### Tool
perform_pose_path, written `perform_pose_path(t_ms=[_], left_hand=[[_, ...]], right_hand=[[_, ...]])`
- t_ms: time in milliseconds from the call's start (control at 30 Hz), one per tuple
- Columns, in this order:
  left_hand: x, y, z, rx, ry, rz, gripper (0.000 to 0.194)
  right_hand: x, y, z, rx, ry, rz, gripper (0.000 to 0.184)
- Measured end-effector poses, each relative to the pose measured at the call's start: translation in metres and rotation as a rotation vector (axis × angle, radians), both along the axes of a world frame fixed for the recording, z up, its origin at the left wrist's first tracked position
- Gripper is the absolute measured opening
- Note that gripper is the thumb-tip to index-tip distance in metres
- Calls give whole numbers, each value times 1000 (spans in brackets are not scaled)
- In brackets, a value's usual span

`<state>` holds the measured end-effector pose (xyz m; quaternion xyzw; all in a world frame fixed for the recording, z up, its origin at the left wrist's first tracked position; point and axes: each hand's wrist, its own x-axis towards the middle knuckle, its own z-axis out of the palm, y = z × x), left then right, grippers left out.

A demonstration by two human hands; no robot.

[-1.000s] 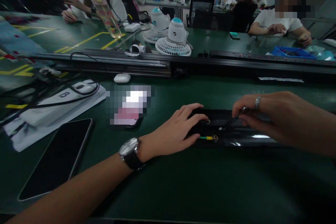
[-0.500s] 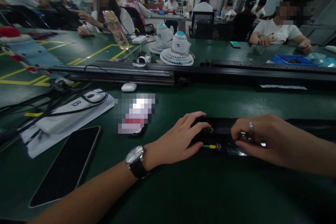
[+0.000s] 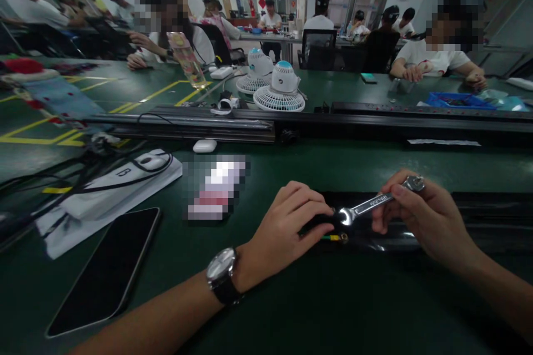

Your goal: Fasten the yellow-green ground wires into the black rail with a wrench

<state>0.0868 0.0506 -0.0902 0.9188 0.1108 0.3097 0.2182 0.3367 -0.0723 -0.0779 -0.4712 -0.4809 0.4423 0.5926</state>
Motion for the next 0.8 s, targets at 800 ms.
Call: perform_pose_path(t_ms=[800], left_hand=[[-6,9,-6,79,232,-81,27]], right_hand=[[7,-17,0,-38,-585,107,9]])
